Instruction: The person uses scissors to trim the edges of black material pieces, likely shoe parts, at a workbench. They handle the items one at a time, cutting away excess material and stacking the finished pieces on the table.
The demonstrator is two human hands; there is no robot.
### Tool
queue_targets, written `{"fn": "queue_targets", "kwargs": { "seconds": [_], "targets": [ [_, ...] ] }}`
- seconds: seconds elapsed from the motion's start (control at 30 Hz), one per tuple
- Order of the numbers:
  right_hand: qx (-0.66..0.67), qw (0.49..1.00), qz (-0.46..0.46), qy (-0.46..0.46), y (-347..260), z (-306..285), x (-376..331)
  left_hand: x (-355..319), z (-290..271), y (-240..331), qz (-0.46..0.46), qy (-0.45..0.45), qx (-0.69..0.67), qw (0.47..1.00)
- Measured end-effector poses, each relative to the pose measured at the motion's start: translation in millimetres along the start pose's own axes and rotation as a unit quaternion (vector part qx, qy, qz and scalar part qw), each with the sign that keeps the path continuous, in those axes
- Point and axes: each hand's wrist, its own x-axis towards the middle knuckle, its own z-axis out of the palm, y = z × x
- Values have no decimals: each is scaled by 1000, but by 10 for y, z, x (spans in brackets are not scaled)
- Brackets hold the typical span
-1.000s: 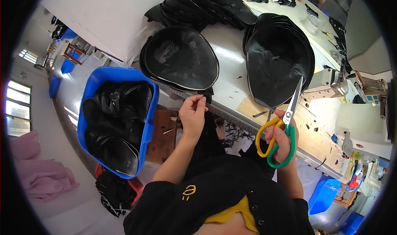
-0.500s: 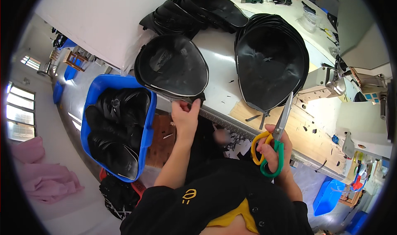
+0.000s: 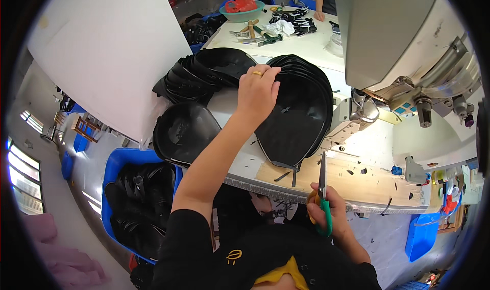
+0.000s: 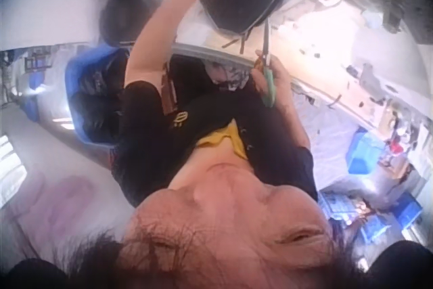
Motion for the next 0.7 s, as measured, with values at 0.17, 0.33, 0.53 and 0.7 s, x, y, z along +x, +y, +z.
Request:
{"fn": "queue_targets", "kwargs": {
  "seconds": [0.17, 0.33, 0.53, 0.7],
  "targets": [
    [-10, 1000, -5, 19, 32, -102, -132, -55, 579, -290, 60, -87, 19, 994],
    [-44, 998, -15, 31, -32, -186, -46, 9, 446, -260, 46, -172, -34, 983],
    [-124, 981, -130, 69, -334, -236, 304, 430, -484, 270, -277, -398, -294, 823],
    [-156, 957, -239, 62, -651, -85, 629, -149, -630, 401, -383, -345, -457, 725]
  ]
}}
